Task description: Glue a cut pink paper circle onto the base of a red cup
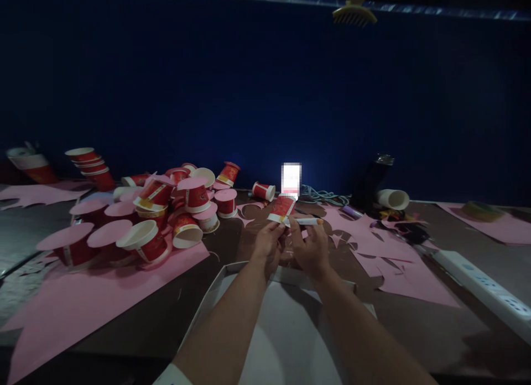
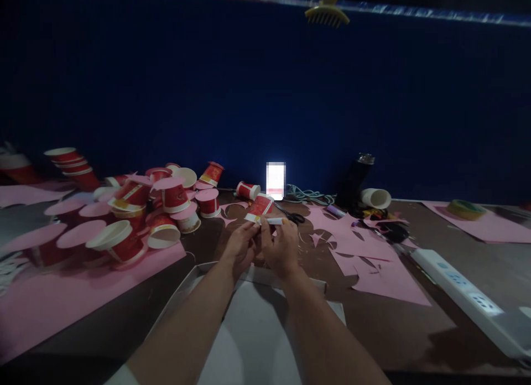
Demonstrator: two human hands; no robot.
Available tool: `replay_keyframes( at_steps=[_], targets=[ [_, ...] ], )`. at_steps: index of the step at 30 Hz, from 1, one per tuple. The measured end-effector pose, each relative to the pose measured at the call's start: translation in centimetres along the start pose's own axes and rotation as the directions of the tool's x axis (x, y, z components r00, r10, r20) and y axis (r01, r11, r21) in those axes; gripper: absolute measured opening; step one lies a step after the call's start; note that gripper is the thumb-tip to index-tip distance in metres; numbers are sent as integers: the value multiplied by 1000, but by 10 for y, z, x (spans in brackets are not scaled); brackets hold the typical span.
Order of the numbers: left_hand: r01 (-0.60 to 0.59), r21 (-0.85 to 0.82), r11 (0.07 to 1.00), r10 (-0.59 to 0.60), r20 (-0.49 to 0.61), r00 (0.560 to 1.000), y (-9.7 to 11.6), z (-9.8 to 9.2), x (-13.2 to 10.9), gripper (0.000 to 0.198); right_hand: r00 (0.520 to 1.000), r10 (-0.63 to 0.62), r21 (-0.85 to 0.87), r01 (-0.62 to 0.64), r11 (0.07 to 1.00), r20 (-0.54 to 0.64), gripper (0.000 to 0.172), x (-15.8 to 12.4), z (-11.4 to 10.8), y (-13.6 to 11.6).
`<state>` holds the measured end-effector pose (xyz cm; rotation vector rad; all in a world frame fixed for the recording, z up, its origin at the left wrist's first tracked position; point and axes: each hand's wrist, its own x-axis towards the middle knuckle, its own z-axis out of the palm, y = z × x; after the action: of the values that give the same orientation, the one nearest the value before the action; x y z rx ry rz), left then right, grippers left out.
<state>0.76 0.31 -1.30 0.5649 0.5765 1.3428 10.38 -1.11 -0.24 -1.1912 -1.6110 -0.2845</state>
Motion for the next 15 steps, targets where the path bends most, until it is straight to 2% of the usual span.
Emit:
replay_keyframes(
  at_steps=[7, 15],
  targets=[
    [-51, -31, 998, 52, 54, 997, 1, 1, -1, 21, 1000, -19, 73, 20, 997, -22, 18, 4, -4, -4],
    [-84, -20, 996, 85, 53, 995, 1, 1, 0, 19, 1000, -4, 78, 5, 997, -10, 19, 4, -3, -3]
  ],
)
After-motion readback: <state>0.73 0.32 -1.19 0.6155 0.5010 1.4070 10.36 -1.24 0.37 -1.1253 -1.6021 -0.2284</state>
